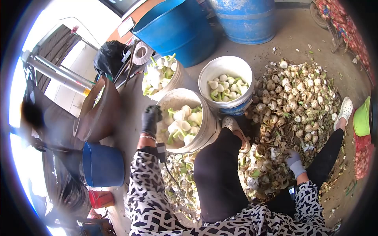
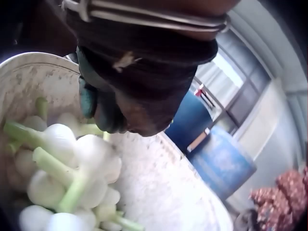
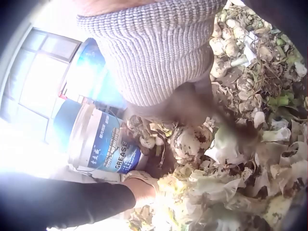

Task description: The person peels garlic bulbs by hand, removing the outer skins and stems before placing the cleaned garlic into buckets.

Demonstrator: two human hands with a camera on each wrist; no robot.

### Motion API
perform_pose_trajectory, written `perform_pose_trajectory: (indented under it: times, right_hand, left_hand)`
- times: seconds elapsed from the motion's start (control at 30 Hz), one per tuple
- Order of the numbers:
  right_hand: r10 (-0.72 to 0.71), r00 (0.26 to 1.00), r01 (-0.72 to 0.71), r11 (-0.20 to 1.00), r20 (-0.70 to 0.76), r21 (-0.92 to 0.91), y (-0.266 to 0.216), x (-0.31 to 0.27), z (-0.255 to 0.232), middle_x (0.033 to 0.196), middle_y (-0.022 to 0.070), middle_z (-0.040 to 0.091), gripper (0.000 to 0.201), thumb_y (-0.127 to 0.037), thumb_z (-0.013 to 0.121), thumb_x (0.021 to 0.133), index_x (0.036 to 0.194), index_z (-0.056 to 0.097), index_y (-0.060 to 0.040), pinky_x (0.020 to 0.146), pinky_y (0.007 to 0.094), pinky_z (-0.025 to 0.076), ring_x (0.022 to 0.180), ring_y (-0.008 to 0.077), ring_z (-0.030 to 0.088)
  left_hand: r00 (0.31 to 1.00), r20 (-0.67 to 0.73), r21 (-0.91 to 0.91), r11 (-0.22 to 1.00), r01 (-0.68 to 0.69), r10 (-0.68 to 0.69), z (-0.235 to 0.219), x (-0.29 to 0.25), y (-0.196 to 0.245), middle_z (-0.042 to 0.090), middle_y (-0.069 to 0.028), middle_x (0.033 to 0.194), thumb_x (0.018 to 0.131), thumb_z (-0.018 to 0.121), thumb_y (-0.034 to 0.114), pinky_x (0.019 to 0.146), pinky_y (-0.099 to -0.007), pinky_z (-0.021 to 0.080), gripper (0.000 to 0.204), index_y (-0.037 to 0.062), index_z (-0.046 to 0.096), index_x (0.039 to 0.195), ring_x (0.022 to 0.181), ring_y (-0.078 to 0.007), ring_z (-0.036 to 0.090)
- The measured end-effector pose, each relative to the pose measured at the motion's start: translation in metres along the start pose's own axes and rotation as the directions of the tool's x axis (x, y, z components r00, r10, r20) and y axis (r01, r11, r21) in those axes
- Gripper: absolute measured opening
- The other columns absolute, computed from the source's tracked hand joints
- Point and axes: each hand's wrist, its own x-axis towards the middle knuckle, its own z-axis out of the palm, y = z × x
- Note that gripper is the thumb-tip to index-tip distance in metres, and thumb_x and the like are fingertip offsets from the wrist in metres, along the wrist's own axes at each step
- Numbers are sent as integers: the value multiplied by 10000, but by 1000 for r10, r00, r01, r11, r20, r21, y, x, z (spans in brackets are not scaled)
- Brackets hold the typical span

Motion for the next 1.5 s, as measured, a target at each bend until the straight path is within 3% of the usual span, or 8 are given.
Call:
perform_pose_trajectory:
  times: [0.13,0.3,0.57,0.73,0.9,1.0,1.2,1.5]
  right_hand:
    - [106,989,-138,915,105,380,-30,-5,-25,963,49,676,266,16,635,787,1050,656,-17,765,299,516,851,152,635]
    - [-41,999,27,673,1,739,-168,-36,-54,978,37,655,410,18,603,814,1222,564,6,752,253,503,820,121,612]
    - [-259,950,302,609,-177,734,-199,-69,-63,952,25,646,439,-160,569,890,1303,522,-19,699,208,468,800,84,580]
    - [19,1000,-31,718,25,696,-199,-86,-44,819,34,648,188,-156,609,891,983,660,0,673,263,472,739,125,589]
    - [-138,980,189,865,-140,465,-214,-82,-50,815,51,645,116,-66,605,875,937,663,11,693,277,475,749,118,583]
    - [-146,989,126,790,-16,599,-186,-81,-48,869,60,648,138,-89,593,898,974,666,1,724,277,471,778,129,585]
    - [10,999,-30,838,40,544,-206,-78,-52,896,122,709,292,-290,663,896,1000,685,-18,694,296,501,753,143,642]
    - [-195,976,217,859,-96,463,-197,-82,-57,895,132,693,202,-172,593,928,996,670,2,807,335,485,868,216,646]
  left_hand:
    - [929,196,-270,928,-257,314,29,-103,133,642,-62,800,887,515,83,602,-273,509,146,9,634,927,667,-140,608]
    - [385,768,48,554,-831,511,129,-263,168,467,-199,1363,727,759,139,1028,-379,407,849,76,320,1452,1271,-325,454]
    - [638,698,-169,940,-296,327,229,-343,47,443,-228,1381,747,795,226,1076,-378,345,857,-16,320,1418,1294,-335,444]
    - [569,663,19,749,-662,486,229,-336,44,504,-212,1314,712,786,175,987,-398,422,847,-8,340,1408,1157,-357,537]
    - [539,644,76,655,-751,544,232,-330,33,488,-190,1333,725,793,162,956,-373,452,864,-12,315,1424,1069,-291,578]
    - [617,763,-318,942,102,191,240,-331,24,433,-104,1375,792,780,335,958,-297,435,896,-12,271,1442,1114,-189,527]
    - [544,735,-17,813,-582,404,252,-333,34,446,-274,1356,797,735,234,1034,-416,389,789,-69,321,1396,1232,-386,492]
    - [600,743,-171,951,-258,297,257,-329,13,515,-136,1241,846,704,418,914,-345,483,874,-15,240,1448,1038,-226,589]
